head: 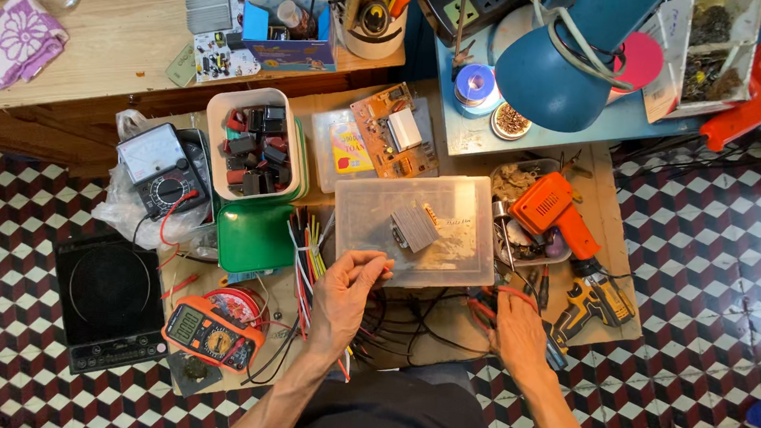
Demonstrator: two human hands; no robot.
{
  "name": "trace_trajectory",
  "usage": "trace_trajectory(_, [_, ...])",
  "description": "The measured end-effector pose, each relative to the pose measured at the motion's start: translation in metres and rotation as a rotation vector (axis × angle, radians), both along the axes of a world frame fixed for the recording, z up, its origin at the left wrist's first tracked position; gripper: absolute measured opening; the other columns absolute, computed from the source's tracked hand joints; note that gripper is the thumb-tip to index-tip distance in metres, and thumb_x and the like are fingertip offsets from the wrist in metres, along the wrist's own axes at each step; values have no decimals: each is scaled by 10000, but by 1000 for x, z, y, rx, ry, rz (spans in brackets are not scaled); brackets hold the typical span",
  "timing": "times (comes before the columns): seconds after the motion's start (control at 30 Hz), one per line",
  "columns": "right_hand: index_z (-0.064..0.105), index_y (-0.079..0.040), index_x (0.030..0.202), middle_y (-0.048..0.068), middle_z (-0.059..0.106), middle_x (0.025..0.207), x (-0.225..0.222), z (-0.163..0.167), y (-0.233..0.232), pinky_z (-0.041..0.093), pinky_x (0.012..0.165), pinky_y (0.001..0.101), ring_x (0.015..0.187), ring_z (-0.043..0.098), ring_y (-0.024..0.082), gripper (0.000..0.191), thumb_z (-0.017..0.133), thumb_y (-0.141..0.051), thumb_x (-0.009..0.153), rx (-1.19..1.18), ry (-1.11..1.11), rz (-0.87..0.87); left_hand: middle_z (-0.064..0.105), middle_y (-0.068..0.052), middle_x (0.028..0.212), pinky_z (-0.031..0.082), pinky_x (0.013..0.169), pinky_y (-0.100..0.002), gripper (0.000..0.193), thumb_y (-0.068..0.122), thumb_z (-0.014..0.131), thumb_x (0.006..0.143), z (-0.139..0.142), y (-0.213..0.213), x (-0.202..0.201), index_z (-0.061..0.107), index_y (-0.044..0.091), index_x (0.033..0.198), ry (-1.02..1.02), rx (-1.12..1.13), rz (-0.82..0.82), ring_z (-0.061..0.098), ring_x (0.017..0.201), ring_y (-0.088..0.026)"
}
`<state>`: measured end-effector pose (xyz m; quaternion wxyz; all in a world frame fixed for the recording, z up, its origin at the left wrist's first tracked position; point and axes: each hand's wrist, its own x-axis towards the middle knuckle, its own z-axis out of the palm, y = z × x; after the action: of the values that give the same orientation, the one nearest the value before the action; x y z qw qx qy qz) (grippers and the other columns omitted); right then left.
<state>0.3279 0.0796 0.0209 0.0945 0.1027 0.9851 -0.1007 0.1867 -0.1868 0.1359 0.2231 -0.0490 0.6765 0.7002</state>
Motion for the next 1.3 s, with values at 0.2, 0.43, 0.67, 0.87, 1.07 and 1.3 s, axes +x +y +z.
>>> trace_trajectory(0.2, [738, -24, 1172, 92, 747, 1073, -32, 68, -35, 546, 863, 331, 964, 715, 224, 327, 712, -222, 913, -819, -28, -510, 761, -56, 892, 540, 726, -225, 249, 221, 721, 952, 6, 28, 8, 768, -6, 1041, -44, -64, -35, 668, 802, -82])
trace_trajectory(0.43, [705, 55, 1166, 90, 731, 984, -75, 95, -75, 552, 828, 270, 894, 687, 132, 253, 669, -129, 995, -1672, 99, -562, 734, -20, 810, 525, 637, -213, 232, 237, 747, 926, 1, 52, 0, 763, 15, 989, -106, -20, -38, 643, 711, -63])
trace_trajectory(0.67, [690, 39, 1159, 92, 745, 1024, -102, 69, -59, 553, 776, 261, 871, 687, 130, 266, 676, -154, 976, -1458, 297, -800, 741, -21, 828, 530, 649, -222, 237, 234, 751, 933, -18, 48, -24, 773, 4, 986, -72, -56, 53, 636, 732, -70])
trace_trajectory(0.87, [645, 10, 1236, 72, 742, 1093, -119, 49, -64, 533, 780, 256, 905, 689, 129, 337, 688, -149, 941, -1587, 248, -761, 755, -32, 846, 574, 677, -239, 216, 222, 733, 937, -17, 50, -34, 763, 18, 1003, -23, -110, 15, 694, 769, -77])
trace_trajectory(1.07, [675, 27, 1192, 86, 735, 1027, -119, 48, -67, 529, 786, 259, 913, 677, 124, 299, 717, -138, 947, -1587, 260, -760, 779, -57, 892, 586, 667, -278, 178, 189, 725, 928, -2, 55, -36, 755, 52, 1039, 258, -389, -107, 732, 748, -123])
trace_trajectory(1.3, [701, -2, 1132, 31, 737, 957, -121, 51, -64, 530, 743, 224, 851, 679, 78, 247, 707, -163, 944, -1399, 227, -656, 731, -114, 926, 573, 689, -378, 127, 134, 722, 917, -3, 56, -58, 735, 73, 1028, 614, -582, -344, 729, 813, -301])
